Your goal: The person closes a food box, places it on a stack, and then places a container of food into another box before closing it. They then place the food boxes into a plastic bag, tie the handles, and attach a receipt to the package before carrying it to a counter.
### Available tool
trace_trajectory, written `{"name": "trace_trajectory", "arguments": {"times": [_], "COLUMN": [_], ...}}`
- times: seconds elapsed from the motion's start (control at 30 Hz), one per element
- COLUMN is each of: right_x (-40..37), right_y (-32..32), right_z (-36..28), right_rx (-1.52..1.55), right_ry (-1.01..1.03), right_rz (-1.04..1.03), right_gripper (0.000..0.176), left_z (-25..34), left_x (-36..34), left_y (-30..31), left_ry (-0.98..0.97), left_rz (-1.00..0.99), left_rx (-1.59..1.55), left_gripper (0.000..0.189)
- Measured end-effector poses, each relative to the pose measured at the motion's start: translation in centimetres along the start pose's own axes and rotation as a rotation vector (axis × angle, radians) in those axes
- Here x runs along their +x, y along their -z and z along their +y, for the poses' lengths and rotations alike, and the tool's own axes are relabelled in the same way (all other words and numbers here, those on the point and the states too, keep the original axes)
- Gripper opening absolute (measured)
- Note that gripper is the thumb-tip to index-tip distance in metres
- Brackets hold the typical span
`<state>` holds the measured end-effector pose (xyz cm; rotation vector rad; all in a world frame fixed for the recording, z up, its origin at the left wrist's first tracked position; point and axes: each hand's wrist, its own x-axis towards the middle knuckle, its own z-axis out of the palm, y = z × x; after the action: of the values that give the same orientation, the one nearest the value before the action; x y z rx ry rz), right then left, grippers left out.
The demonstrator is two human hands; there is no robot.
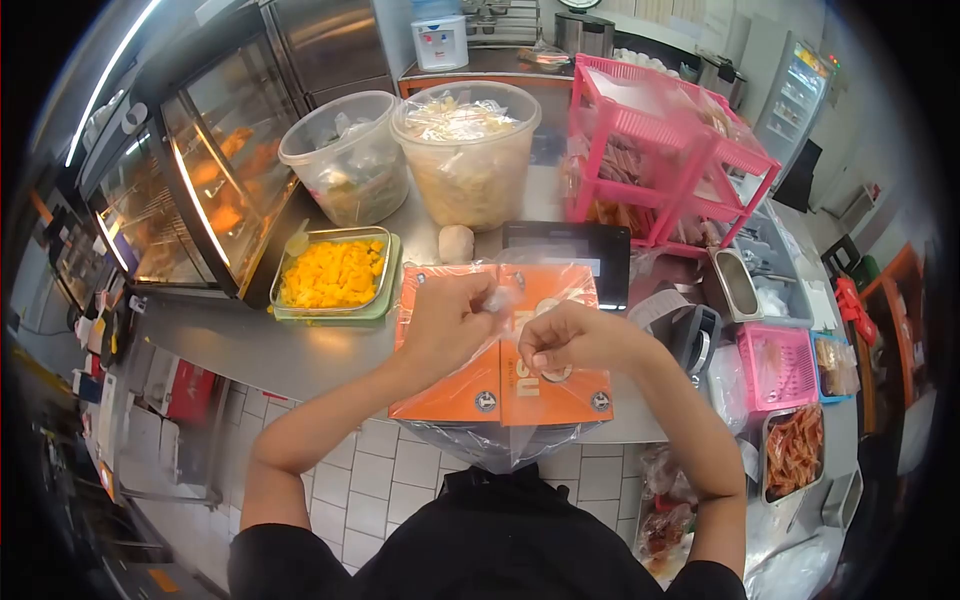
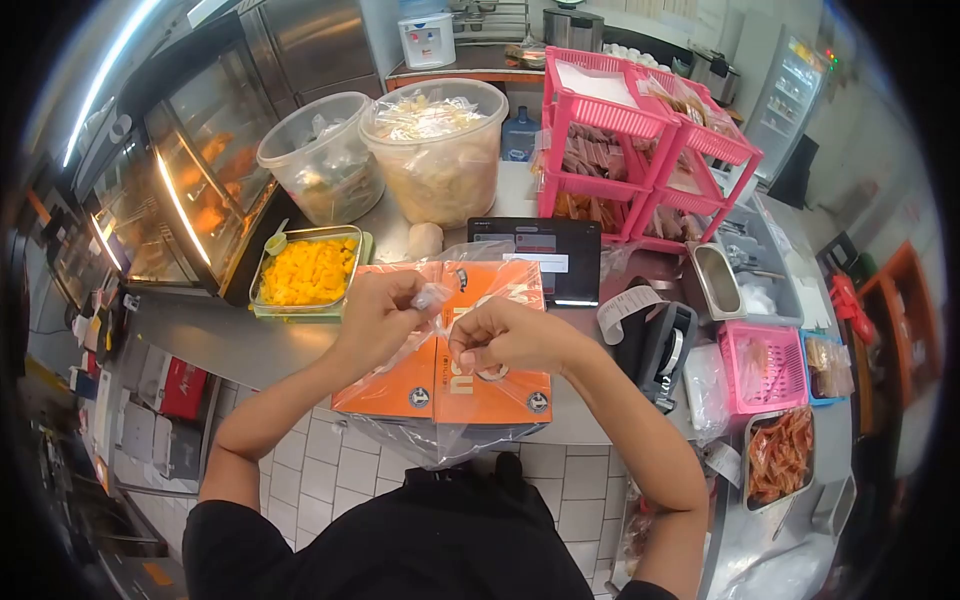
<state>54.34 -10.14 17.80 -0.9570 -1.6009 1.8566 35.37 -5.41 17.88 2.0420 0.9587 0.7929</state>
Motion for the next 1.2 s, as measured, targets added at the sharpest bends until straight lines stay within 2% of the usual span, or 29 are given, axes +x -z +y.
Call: {"name": "trace_trajectory", "arguments": {"times": [0.03,0.13,0.3,0.33,0.37,0.4,0.43,0.47,0.5,0.53,0.57,0.63,0.67,0.7,0.73,0.8,0.83,0.87,0.9,0.93,0.97,1.0,1.07,1.13,1.2], "right_x": [0.0,0.0,-0.1,-0.1,-0.7,-2.4,-3.6,-4.3,-5.3,-5.5,-5.0,-4.2,-3.3,-2.7,-2.3,-1.4,-1.4,-1.6,-1.9,-2.8,-4.0,-5.3,-7.8,-10.4,-12.8], "right_y": [0.0,-0.5,-0.7,-1.2,-1.9,-3.3,-5.0,-6.0,-5.9,-4.0,-1.8,3.3,6.3,9.3,11.3,13.0,12.8,11.9,10.5,7.8,4.6,1.7,-2.6,-6.7,-10.1], "right_z": [-0.1,0.1,0.0,0.5,1.0,0.7,0.8,2.4,4.0,6.2,9.5,14.8,17.9,19.6,19.5,19.3,18.9,18.0,16.7,14.6,12.7,11.8,13.0,14.7,17.6], "right_rx": [0.002,-0.123,-0.3,-0.31,-0.336,-0.46,-0.583,-0.362,-0.116,-0.176,-0.216,-0.712,-0.735,-0.774,-0.793,-0.496,-0.499,-0.407,-0.312,-0.469,-0.498,-0.532,-0.403,-0.252,-0.291], "right_ry": [0.002,-0.01,0.015,0.108,0.204,0.205,0.223,0.369,0.504,0.497,0.475,0.14,0.029,-0.069,-0.061,0.067,0.058,0.205,0.35,0.335,0.349,0.363,0.491,0.366,0.452], "right_rz": [0.007,0.04,0.074,0.14,0.211,0.428,0.648,0.913,1.147,1.402,1.655,1.911,2.022,2.133,2.137,2.232,2.23,2.151,2.067,2.049,1.99,1.93,1.779,1.77,1.778], "right_gripper": [0.003,0.002,0.002,0.002,0.006,0.006,0.007,0.011,0.014,0.018,0.023,0.033,0.033,0.033,0.033,0.028,0.028,0.027,0.027,0.026,0.025,0.025,0.023,0.019,0.012], "left_z": [0.1,-0.3,-0.7,-0.6,-0.9,-1.2,-1.5,-2.2,-2.3,-2.1,-2.0,-3.5,-4.7,-5.2,-5.1,-1.3,0.9,2.9,3.7,4.6,5.8,4.5,4.4,3.1,4.9], "left_x": [0.4,0.6,0.6,0.5,0.1,-0.3,-1.3,-2.7,-3.9,-5.7,-7.3,-10.9,-12.6,-14.3,-15.2,-15.2,-14.0,-12.5,-11.8,-11.2,-10.5,-9.3,-9.4,-9.9,-10.2], "left_y": [-0.1,-0.2,-0.8,-0.9,-0.2,0.8,1.2,1.6,2.5,2.8,2.8,2.9,2.5,2.1,1.8,-1.4,-1.6,-1.9,-3.3,-4.9,-5.6,-6.3,-10.7,-18.4,-21.7], "left_ry": [-0.062,-0.081,-0.039,-0.023,-0.046,-0.093,-0.08,-0.06,-0.074,-0.057,-0.043,-0.077,-0.141,-0.282,-0.426,-0.497,-0.59,-0.671,-0.692,-0.655,-0.62,-0.629,-0.385,-0.327,-0.215], "left_rz": [0.001,-0.007,0.016,0.046,-0.005,-0.039,-0.023,-0.021,0.02,0.059,0.237,0.511,0.628,0.563,0.504,0.364,0.015,-0.343,-0.491,-0.536,-0.507,-0.707,-0.54,0.084,0.062], "left_rx": [0.103,0.139,-0.001,-0.063,0.033,0.136,-0.059,-0.247,-0.267,-0.298,-0.321,-0.29,-0.264,-0.288,-0.312,-0.546,-0.579,-0.598,-0.642,-0.664,-0.527,-0.492,-0.497,-0.508,-0.673], "left_gripper": [0.009,0.011,0.01,0.01,0.006,0.012,0.023,0.034,0.04,0.045,0.046,0.05,0.053,0.053,0.053,0.027,0.032,0.037,0.036,0.038,0.032,0.057,0.062,0.062,0.061]}}
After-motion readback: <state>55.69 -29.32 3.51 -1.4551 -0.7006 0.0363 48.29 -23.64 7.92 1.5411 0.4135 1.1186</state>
